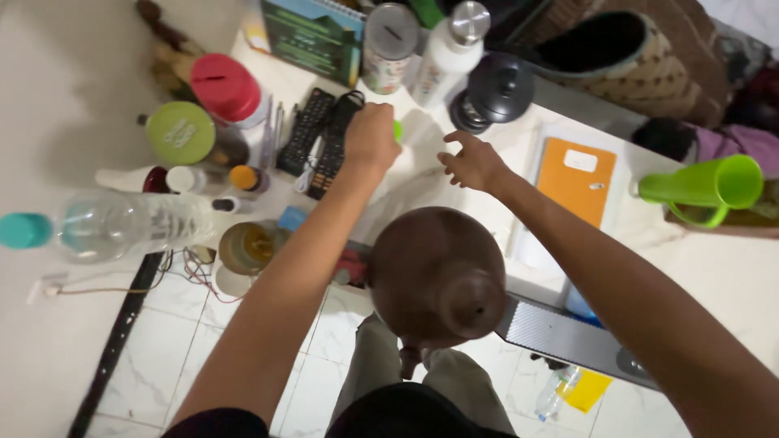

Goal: The person organizes and rearranges various household items on a table surface.

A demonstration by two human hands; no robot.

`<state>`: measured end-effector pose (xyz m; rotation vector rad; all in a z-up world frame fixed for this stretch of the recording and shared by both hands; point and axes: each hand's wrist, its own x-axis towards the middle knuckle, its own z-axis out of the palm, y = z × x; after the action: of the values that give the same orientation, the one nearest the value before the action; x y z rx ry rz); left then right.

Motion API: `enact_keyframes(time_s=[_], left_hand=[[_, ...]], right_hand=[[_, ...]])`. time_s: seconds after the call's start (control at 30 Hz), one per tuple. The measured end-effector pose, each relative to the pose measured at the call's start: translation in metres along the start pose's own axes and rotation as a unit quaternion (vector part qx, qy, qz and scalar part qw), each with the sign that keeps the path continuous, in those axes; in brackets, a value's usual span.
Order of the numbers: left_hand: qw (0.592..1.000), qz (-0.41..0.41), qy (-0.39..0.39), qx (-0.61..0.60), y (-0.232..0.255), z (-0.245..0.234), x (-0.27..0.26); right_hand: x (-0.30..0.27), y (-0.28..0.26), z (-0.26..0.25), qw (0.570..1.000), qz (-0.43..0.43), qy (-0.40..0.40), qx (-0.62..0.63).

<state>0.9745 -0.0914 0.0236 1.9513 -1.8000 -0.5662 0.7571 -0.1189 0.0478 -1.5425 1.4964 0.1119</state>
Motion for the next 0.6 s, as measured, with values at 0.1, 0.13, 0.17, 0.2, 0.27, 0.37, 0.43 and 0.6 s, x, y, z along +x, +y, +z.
enact_keyframes(time_s=[0.1, 0.13, 0.17, 0.2, 0.27, 0.37, 0.43, 0.6], left_hand=[[0.999, 0.006, 0.005, 0.036, -0.012, 0.016, 0.004], [0.999, 0.015, 0.001, 0.032, -0.010, 0.013, 0.004], [0.999, -0.013, -0.015, 0.047, -0.007, 0.009, 0.004], [0.997, -0.042, -0.031, 0.061, -0.006, 0.007, 0.004], [0.994, -0.042, -0.048, 0.086, -0.008, 0.013, 0.005], [0.988, -0.047, -0.079, 0.125, 0.034, -0.013, -0.001], [0.984, -0.050, -0.095, 0.139, 0.067, -0.028, -0.008], [0.955, 0.152, 0.135, 0.217, 0.138, -0.029, -0.015]], right_hand=[[-0.012, 0.011, -0.007, 1.000, -0.003, 0.007, 0.025], [-0.019, 0.017, -0.011, 0.999, 0.003, 0.015, 0.028], [-0.025, 0.024, -0.015, 0.999, 0.007, 0.010, 0.030], [-0.030, 0.029, -0.019, 0.999, 0.009, 0.004, 0.031], [-0.043, 0.043, -0.028, 0.999, 0.015, 0.013, 0.041], [-0.059, 0.072, -0.041, 0.997, 0.025, 0.034, 0.070], [-0.070, 0.096, -0.047, 0.994, 0.032, 0.050, 0.092], [-0.094, 0.157, -0.073, 0.975, 0.070, 0.103, 0.186]])
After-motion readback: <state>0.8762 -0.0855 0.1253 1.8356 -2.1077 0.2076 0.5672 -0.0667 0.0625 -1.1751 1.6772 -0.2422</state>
